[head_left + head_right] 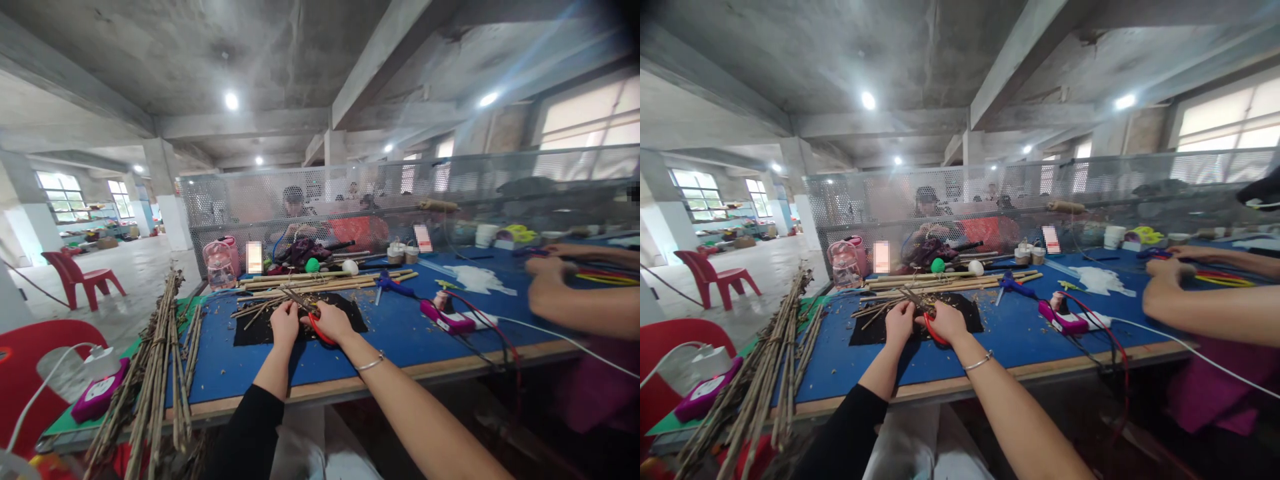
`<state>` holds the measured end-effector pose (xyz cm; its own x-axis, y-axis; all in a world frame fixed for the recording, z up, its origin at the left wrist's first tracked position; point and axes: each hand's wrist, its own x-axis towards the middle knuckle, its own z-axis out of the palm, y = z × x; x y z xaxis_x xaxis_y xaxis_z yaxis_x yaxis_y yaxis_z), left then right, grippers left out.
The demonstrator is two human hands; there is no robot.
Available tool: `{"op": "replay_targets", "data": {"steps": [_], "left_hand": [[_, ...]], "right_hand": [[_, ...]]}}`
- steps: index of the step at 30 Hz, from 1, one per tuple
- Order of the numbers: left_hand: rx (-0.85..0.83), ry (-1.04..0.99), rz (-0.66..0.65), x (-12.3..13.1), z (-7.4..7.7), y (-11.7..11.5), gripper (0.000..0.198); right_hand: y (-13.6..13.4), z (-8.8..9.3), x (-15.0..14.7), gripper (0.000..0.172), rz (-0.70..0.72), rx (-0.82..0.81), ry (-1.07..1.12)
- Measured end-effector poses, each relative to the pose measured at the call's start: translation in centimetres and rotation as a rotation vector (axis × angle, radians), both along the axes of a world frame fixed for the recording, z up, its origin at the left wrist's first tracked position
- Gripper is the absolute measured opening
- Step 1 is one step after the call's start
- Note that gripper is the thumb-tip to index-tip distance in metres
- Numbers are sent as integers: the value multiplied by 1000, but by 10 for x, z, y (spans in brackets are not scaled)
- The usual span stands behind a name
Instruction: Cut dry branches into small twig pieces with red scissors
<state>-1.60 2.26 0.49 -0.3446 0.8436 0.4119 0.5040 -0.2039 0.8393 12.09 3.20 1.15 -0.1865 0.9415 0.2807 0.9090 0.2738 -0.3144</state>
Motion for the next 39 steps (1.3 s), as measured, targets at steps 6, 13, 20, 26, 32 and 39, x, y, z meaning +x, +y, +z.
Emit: {"op": "replay_targets", "data": {"steps": [6, 13, 20, 26, 32, 39], "left_hand": [[16, -78, 38, 0, 2, -1, 23], [11, -102, 70, 0, 3, -2, 17], [21, -83, 104, -1, 5, -3, 11], [39, -51, 99, -2, 2, -1, 10], [74, -98, 69, -2, 1, 1, 11], [112, -66, -14, 3, 1, -3, 13]], "right_hand": [[1, -1, 3, 47, -6, 81, 78], [4, -5, 4, 46, 130, 109, 88], [1, -1, 2, 44, 133, 135, 34], [0, 0, 4, 41, 119, 43, 64], [-1, 1, 4, 43, 116, 53, 70], [3, -2, 5, 44, 111, 37, 93]]}}
